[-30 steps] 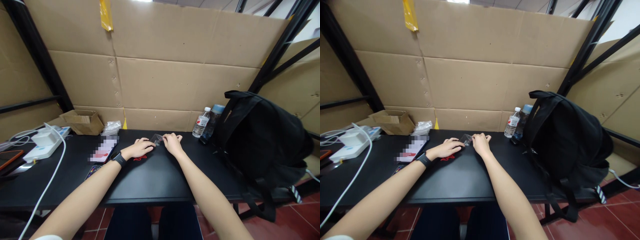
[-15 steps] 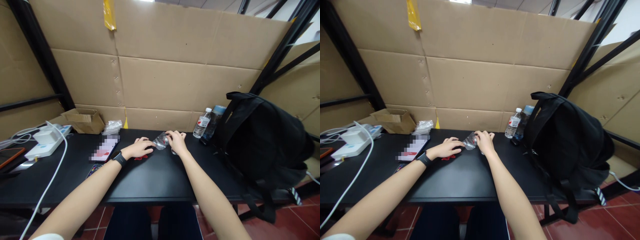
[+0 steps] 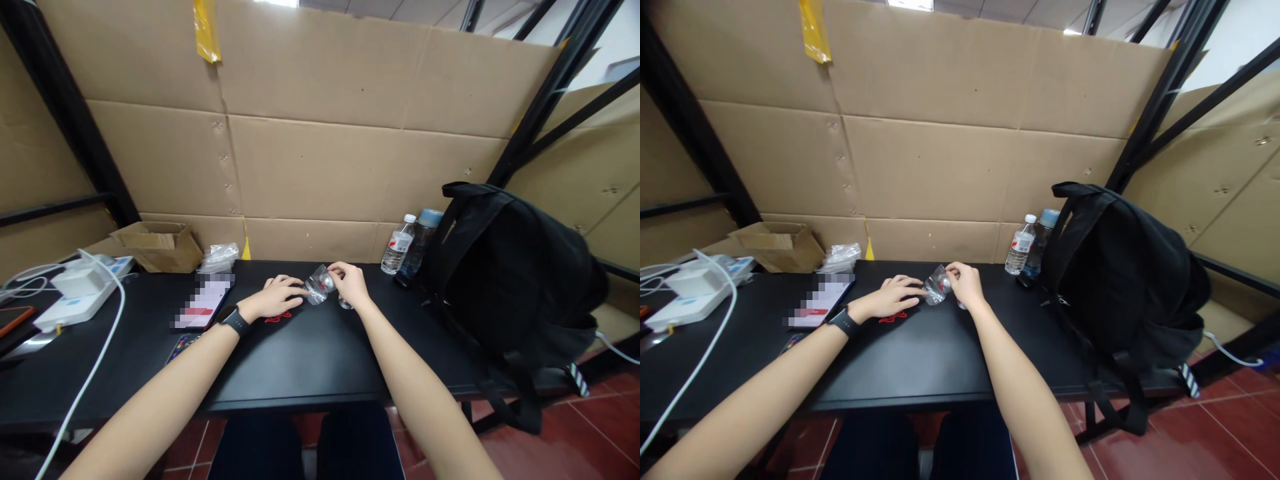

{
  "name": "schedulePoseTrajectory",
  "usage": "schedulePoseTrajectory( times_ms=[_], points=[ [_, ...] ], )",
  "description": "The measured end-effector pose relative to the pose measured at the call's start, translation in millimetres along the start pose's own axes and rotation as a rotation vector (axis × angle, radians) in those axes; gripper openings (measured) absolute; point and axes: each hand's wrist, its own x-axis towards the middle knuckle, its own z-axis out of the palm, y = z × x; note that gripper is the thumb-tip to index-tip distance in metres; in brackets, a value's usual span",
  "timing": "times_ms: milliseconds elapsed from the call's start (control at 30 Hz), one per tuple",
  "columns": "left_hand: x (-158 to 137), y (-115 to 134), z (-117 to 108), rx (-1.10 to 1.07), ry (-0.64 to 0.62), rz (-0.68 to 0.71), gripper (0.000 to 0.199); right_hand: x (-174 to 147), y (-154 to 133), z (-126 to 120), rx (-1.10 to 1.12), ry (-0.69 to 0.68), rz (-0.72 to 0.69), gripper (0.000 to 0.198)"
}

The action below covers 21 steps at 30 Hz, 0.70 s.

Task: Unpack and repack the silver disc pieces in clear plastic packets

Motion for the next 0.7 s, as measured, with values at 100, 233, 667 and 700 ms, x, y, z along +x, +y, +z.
schedulePoseTrajectory(
  times_ms=[100,233,667,700],
  points=[
    [-0.3,-0.3,-0.2,0.013,-0.022,-0.014,0.037,0.1,0.6,-0.6,-0.005,0.007,0.010,0.017],
    [-0.1,-1.0,0.5,0.011,0.001,-0.014,0.036,0.2,2.3,-3.7,-0.170,0.000,0.034,0.018],
    [0.8,0.2,1.1,0.006,-0.049,-0.040,0.037,2.9,6.8,-3.1,-0.104,0.029,0.008,0.020],
    [0.5,1.0,0.8,0.007,-0.050,-0.040,0.037,3.0,6.4,-3.5,-0.104,0.036,0.009,0.020]
  ],
)
